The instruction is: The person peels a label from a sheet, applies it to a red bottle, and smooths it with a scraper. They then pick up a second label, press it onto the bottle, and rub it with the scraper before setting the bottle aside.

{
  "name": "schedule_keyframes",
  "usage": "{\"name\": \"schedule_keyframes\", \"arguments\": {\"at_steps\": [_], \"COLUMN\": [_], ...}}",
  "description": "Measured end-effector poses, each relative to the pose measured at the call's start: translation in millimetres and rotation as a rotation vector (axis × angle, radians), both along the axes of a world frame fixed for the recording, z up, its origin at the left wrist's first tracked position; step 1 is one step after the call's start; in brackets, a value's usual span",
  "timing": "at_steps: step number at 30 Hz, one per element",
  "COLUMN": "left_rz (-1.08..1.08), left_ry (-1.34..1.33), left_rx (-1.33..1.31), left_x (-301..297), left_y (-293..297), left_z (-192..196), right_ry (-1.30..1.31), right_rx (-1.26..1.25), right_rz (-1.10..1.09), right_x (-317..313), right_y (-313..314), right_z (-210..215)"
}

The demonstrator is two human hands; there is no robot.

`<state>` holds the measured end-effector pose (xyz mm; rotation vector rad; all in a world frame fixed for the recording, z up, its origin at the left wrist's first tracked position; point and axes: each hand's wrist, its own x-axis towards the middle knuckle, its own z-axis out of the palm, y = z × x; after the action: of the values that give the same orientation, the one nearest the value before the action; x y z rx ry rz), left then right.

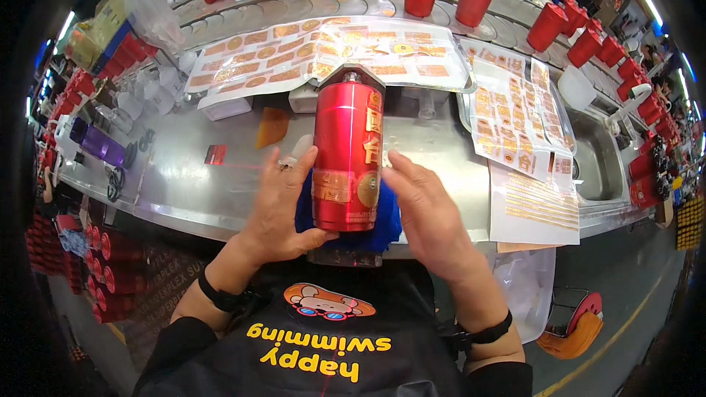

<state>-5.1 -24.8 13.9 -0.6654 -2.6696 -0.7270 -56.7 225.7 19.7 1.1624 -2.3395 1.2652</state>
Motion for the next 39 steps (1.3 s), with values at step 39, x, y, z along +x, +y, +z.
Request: {"name": "schedule_keyframes", "arguments": {"at_steps": [39], "left_rz": [-0.015], "left_ry": [-0.443], "left_rx": [1.050], "left_x": [-21], "left_y": [31], "left_z": [-5], "right_ry": [0.065], "right_rx": [0.122], "right_rz": [-0.006], "right_x": [7], "right_y": [-13], "right_z": [-10]}}
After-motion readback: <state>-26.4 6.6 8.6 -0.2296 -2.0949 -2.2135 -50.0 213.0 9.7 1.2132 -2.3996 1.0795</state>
